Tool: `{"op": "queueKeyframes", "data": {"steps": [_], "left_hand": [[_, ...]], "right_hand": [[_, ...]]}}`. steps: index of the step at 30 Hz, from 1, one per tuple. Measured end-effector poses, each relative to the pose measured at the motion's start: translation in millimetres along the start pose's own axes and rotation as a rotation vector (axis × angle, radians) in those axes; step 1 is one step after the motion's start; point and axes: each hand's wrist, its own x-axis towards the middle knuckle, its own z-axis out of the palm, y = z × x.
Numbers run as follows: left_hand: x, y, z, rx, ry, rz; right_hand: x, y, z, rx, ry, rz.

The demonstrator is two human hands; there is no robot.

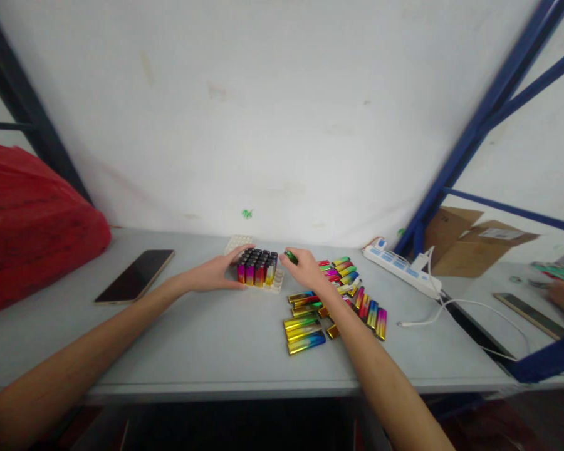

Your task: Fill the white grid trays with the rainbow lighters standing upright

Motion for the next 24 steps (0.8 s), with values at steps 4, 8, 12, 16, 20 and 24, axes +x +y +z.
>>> {"op": "queueKeyframes", "data": {"steps": [4,8,12,16,20,24], "left_hand": [[-0.2,0.9,-0.2,-0.004,-0.004,-0.014],[-0.2,2.1,0.2,-0.013,0.001,-0.008],[0.0,2.3,0.5,-0.019,0.013,-0.006],[0.3,0.8,0.3,-0.016,0.007,-0.002],[0.6,-0.6,0.2,-0.009,0.001,0.001],[0.5,0.2,0.4,0.003,0.008,-0.019]], "right_hand": [[-2.4,-7.1,-1.5,0.043,-0.015,-0.021],[-6.2,-12.6,-1.6,0.173,-0.067,0.014],[-7.3,-13.0,0.0,0.269,-0.12,0.043],[-5.1,-10.5,0.6,0.23,-0.051,-0.05],[-3.8,-7.6,0.6,0.183,-0.027,-0.085],[-3.2,-1.9,3.1,0.226,-0.049,-0.116]]}}
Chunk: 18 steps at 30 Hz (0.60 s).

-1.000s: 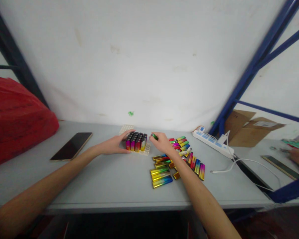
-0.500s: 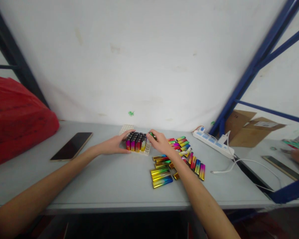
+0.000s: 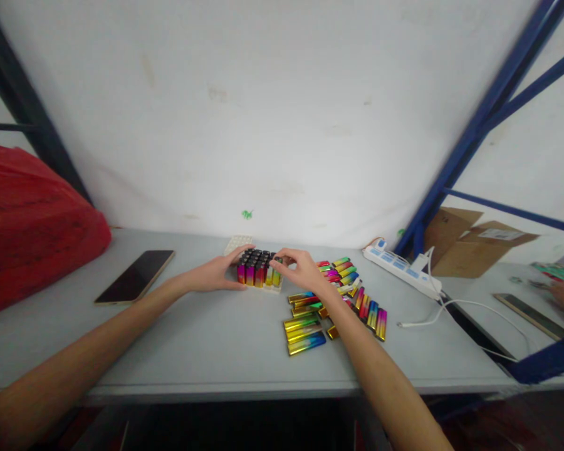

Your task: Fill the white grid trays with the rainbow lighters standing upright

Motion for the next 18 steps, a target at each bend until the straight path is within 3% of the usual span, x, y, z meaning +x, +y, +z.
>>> {"op": "queueKeyframes", "data": {"steps": [11,18], "left_hand": [[0.3,-2.8,0.5,0.004,-0.011,-0.004],[0.3,-2.5,0.7,0.006,0.0,0.005]], "right_hand": [[-0.6,1.7,0.8,0.094,-0.063,0.001],[0.2,-2.7,-1.9,0.011,-0.151,-0.043]]}}
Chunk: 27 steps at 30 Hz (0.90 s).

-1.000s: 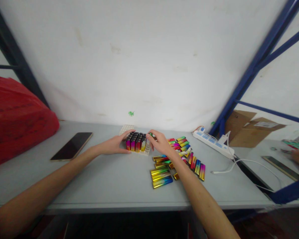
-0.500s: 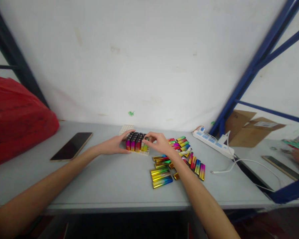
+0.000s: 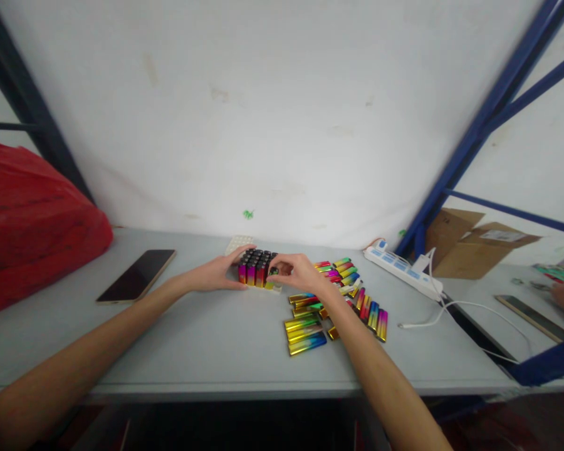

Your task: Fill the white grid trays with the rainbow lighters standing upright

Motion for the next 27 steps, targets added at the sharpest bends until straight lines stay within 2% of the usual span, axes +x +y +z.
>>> {"op": "queueKeyframes", "data": {"steps": [8,15,19,21,23,27], "left_hand": [[0.1,1.9,-1.0,0.006,-0.018,-0.006],[-0.3,1.9,-0.6,0.019,-0.017,-0.013],[-0.4,1.3,0.1,-0.002,-0.001,0.009],[-0.6,1.7,0.0,-0.01,0.001,0.012],[-0.8,2.4,-0.4,-0.015,-0.002,0.011],[-1.0,3.8,-1.2,-0.023,-0.001,0.03]], "right_hand": [[1.2,-6.4,0.5,-0.031,-0.021,0.018],[-0.6,-5.6,4.4,-0.05,0.021,-0.015],[-2.5,-3.2,-7.1,-0.15,0.139,0.052],[-2.8,2.5,-18.1,-0.342,0.224,0.099],[-3.4,11.4,-30.0,-0.557,0.256,0.192],[-10.2,30.8,-47.5,-0.85,0.23,0.516]]}}
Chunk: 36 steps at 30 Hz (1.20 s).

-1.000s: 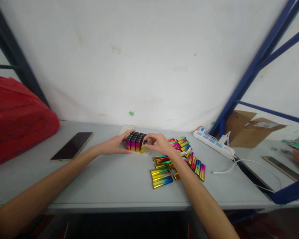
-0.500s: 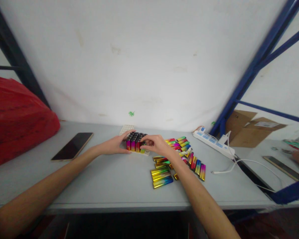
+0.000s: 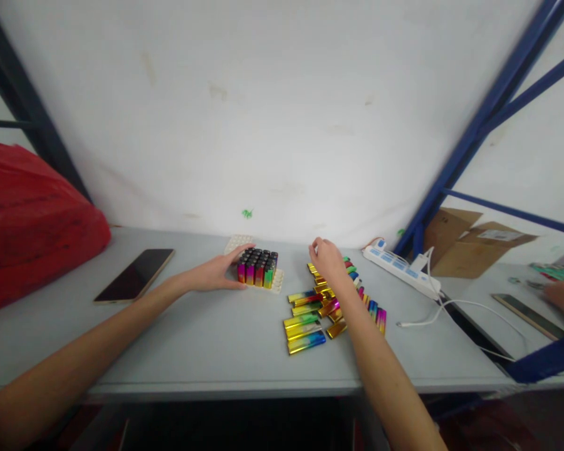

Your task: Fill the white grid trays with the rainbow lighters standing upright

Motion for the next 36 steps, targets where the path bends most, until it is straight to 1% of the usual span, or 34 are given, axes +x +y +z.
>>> {"op": "queueKeyframes", "data": {"steps": [3,5,7,10,12,19,21,23,26,29,33,36], "left_hand": [[-0.2,1.1,-0.2,-0.001,-0.003,-0.006],[-0.3,1.5,-0.2,0.0,-0.007,-0.015],[-0.2,1.2,-0.1,-0.002,-0.009,-0.012],[0.2,-0.3,0.0,-0.002,-0.005,-0.001],[0.5,-0.9,0.0,0.001,-0.008,-0.007],[0.5,0.4,-0.6,0.019,-0.019,-0.032],[0.5,-0.2,-0.5,0.024,-0.019,-0.036],[0.6,-1.1,-0.2,0.028,-0.017,-0.042],[0.9,-1.5,0.3,0.036,-0.011,-0.045],[0.7,0.2,0.5,0.027,-0.006,-0.036],[0.2,1.7,0.4,0.0,-0.001,-0.019],[0.2,0.7,0.2,0.0,-0.007,-0.01]], "right_hand": [[-3.5,11.5,3.8,-0.143,-0.106,0.158],[-7.3,14.0,6.1,-0.186,-0.187,0.201],[-9.9,13.4,8.2,-0.198,-0.263,0.201],[-10.1,9.6,9.5,-0.179,-0.34,0.164],[-9.0,6.7,9.1,-0.143,-0.356,0.137],[-7.2,-1.4,10.0,-0.053,-0.372,-0.039],[-5.7,-1.1,12.1,-0.023,-0.357,-0.083],[-3.3,0.6,14.5,0.027,-0.312,-0.122],[1.0,2.8,17.9,0.224,-0.23,-0.161],[4.4,-0.1,20.9,0.594,-0.168,-0.147],[4.4,-13.5,21.9,1.106,-0.088,-0.074],[0.8,-25.3,19.8,1.332,-0.106,0.011]]}}
